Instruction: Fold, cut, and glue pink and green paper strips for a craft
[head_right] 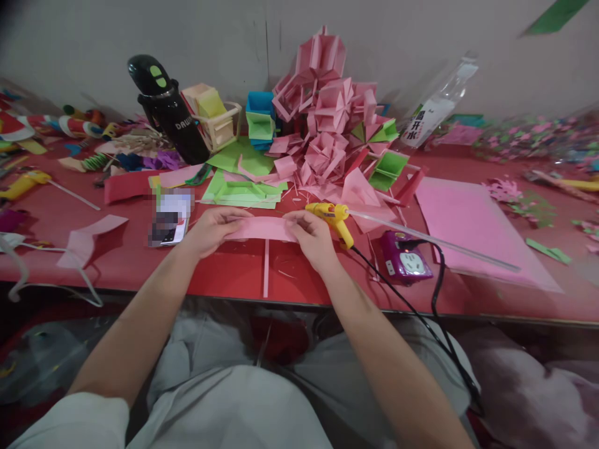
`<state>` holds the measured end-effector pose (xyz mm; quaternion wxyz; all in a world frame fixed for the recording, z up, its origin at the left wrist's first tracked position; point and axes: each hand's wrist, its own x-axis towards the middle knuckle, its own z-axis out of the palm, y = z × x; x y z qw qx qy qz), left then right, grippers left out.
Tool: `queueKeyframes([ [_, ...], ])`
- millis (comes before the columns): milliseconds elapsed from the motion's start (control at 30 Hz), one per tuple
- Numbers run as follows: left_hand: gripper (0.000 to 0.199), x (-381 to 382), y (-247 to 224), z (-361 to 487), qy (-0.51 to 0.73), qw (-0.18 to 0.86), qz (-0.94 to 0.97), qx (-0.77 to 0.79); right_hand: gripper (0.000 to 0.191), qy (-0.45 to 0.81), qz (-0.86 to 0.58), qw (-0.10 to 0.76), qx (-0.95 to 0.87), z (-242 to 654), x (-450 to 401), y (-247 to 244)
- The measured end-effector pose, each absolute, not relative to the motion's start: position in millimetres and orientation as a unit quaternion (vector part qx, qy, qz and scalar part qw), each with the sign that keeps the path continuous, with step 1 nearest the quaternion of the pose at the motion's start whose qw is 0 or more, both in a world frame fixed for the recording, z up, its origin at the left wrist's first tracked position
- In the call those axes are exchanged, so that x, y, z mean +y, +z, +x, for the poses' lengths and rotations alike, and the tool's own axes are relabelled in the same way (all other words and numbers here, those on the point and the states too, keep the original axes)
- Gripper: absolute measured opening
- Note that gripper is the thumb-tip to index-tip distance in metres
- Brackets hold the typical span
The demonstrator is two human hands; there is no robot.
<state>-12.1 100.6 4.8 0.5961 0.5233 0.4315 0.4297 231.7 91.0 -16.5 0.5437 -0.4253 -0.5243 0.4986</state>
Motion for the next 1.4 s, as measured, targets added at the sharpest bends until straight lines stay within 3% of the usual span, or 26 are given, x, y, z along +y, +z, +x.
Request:
queueKeyframes([
  [433, 0.029, 105.3, 9.7, -4.0, 0.443, 0.562, 0.509, 0.479, 0.019, 0.412, -0.436, 0.519, -0.609, 226.1, 91.1, -6.3],
  [700, 0.036, 110.2, 7.4, -0.6, 0.433, 0.539, 0.539, 0.481, 0.022, 0.435, -0.425, 0.528, -0.593, 224.4, 91.4, -3.4],
  [933, 0.031, 106.7, 11.5, -1.3, 0.405, 0.489, 0.616, 0.466, 0.034, 0.456, -0.462, 0.506, -0.569, 218.6, 88.3, -0.3],
  [1400, 0.031, 109.0, 16.2, -4.7, 0.389, 0.469, 0.639, 0.47, 0.018, 0.394, -0.47, 0.469, -0.636, 221.4, 90.4, -1.8],
])
